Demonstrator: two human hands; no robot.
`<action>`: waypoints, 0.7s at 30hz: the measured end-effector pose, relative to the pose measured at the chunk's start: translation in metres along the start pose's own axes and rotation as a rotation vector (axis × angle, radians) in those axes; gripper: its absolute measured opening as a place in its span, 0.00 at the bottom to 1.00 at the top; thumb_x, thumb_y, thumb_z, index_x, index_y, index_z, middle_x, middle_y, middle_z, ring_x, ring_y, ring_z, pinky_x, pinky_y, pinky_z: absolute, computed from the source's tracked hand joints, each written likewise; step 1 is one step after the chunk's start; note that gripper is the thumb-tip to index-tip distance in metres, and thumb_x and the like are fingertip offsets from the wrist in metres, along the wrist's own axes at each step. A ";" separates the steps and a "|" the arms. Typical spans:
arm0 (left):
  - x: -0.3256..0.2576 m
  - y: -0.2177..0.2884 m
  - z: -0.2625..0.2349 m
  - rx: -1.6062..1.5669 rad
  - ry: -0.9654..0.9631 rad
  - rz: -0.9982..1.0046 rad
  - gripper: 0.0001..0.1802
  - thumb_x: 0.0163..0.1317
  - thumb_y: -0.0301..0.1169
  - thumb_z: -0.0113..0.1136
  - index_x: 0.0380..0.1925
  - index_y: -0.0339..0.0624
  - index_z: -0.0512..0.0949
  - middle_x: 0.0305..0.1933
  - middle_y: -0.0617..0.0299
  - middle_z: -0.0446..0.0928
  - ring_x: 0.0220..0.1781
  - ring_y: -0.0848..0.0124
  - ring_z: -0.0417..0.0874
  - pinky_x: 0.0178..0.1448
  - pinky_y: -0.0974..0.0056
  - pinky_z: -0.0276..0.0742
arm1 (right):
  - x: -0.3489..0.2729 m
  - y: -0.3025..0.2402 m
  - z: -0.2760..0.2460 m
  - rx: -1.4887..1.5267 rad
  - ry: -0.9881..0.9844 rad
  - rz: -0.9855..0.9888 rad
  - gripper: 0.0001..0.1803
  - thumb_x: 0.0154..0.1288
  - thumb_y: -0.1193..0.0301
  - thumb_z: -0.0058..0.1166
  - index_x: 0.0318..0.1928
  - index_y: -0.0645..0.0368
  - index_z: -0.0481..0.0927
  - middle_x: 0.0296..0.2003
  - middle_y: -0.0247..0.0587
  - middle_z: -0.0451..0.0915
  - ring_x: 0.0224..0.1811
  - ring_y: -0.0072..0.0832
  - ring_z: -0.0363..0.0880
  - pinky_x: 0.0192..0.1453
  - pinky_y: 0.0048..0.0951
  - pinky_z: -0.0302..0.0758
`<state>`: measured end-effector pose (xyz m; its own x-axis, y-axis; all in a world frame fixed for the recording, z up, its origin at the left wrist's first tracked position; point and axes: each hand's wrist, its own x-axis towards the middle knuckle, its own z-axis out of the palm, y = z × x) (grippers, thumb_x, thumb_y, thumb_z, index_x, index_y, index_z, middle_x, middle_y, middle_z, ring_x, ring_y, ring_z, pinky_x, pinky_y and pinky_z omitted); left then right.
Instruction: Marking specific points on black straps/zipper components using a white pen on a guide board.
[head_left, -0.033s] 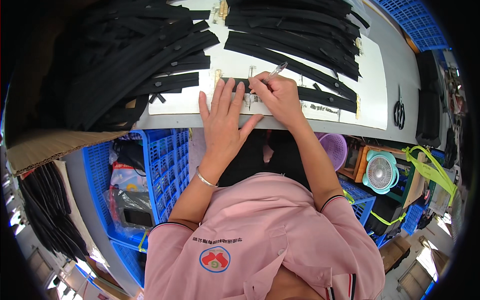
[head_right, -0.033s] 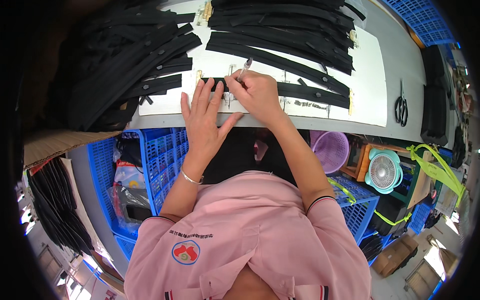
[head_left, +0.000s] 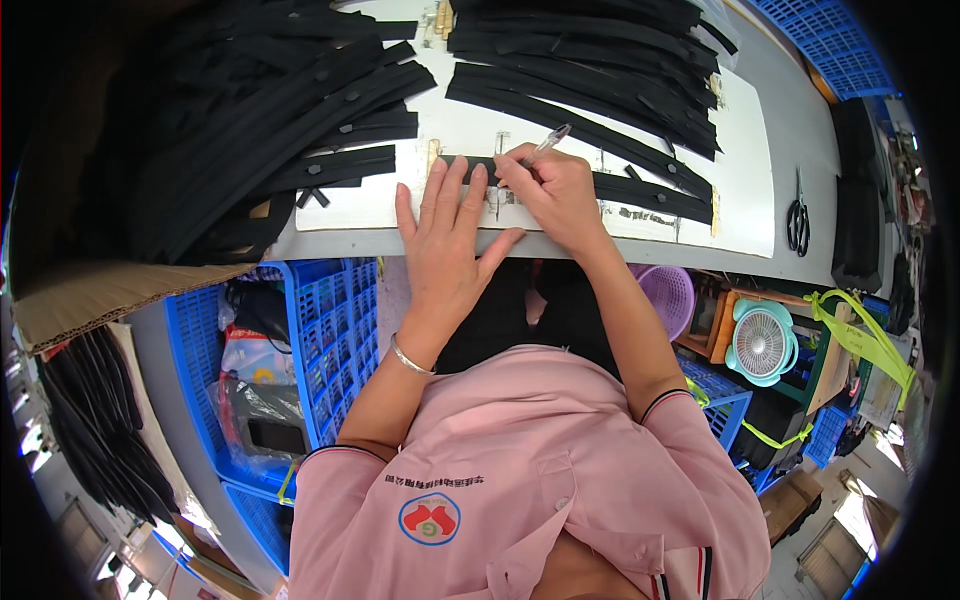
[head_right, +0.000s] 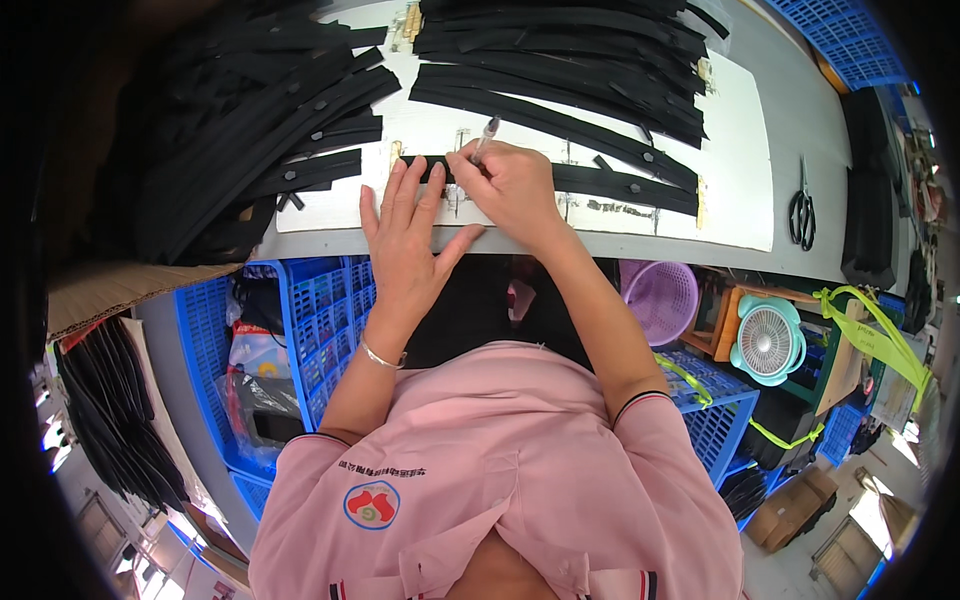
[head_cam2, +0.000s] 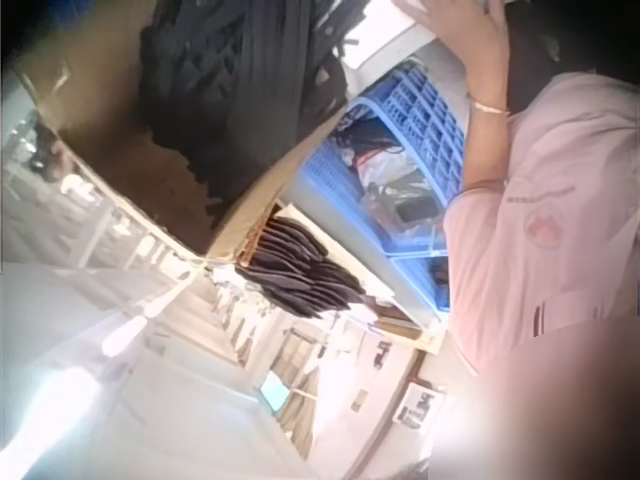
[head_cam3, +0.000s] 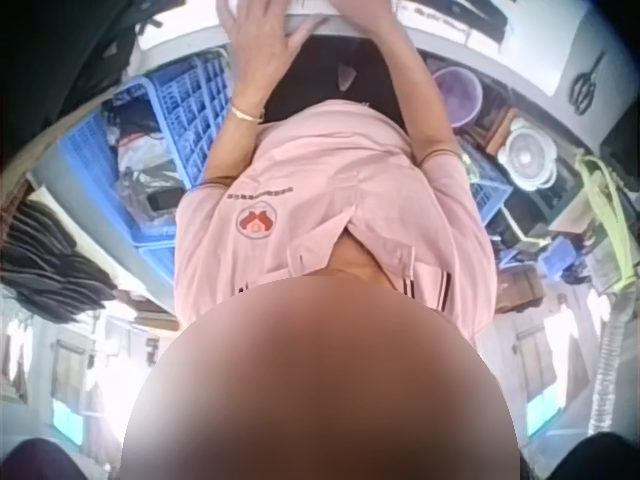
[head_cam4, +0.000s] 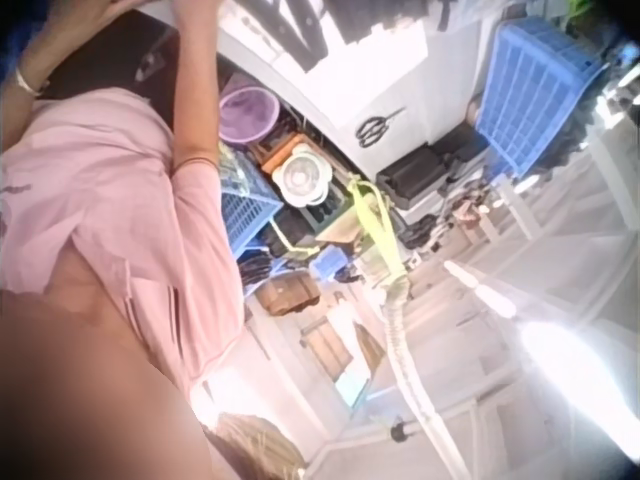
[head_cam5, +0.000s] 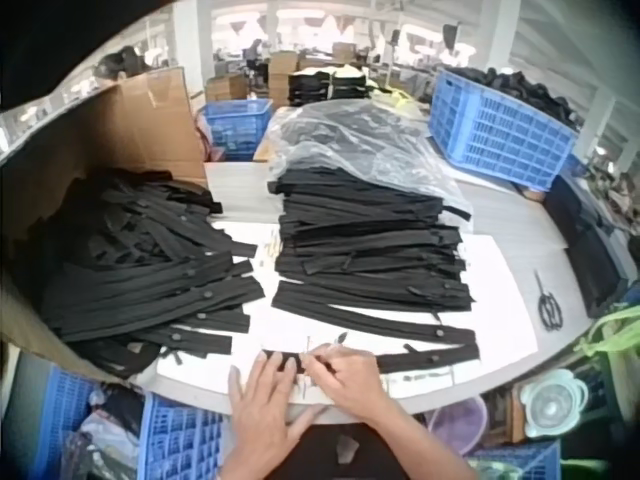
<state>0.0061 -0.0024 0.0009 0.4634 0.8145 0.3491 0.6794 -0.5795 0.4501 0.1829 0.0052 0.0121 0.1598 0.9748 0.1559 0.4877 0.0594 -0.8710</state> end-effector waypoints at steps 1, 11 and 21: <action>0.000 0.000 0.000 0.003 -0.003 -0.007 0.40 0.61 0.50 0.71 0.69 0.41 0.74 0.74 0.52 0.70 0.81 0.55 0.64 0.83 0.37 0.42 | 0.000 -0.001 0.001 -0.002 0.007 0.004 0.12 0.73 0.68 0.61 0.41 0.66 0.88 0.27 0.39 0.87 0.26 0.18 0.80 0.32 0.23 0.75; -0.001 0.002 -0.002 0.026 -0.042 -0.021 0.40 0.63 0.50 0.71 0.70 0.42 0.73 0.75 0.52 0.69 0.81 0.55 0.63 0.83 0.38 0.41 | -0.012 -0.004 -0.019 0.203 0.089 0.038 0.10 0.73 0.72 0.57 0.37 0.65 0.87 0.30 0.37 0.88 0.30 0.19 0.84 0.34 0.23 0.77; 0.003 0.006 -0.004 0.042 -0.052 -0.002 0.44 0.61 0.51 0.72 0.72 0.41 0.70 0.78 0.50 0.65 0.83 0.51 0.58 0.84 0.37 0.38 | -0.033 0.028 -0.075 -0.090 0.361 0.127 0.11 0.76 0.68 0.59 0.41 0.64 0.88 0.26 0.29 0.83 0.26 0.12 0.71 0.31 0.18 0.67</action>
<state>0.0093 -0.0034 0.0082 0.4902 0.8168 0.3043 0.7034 -0.5769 0.4153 0.2556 -0.0410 0.0179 0.5078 0.8337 0.2171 0.5153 -0.0920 -0.8520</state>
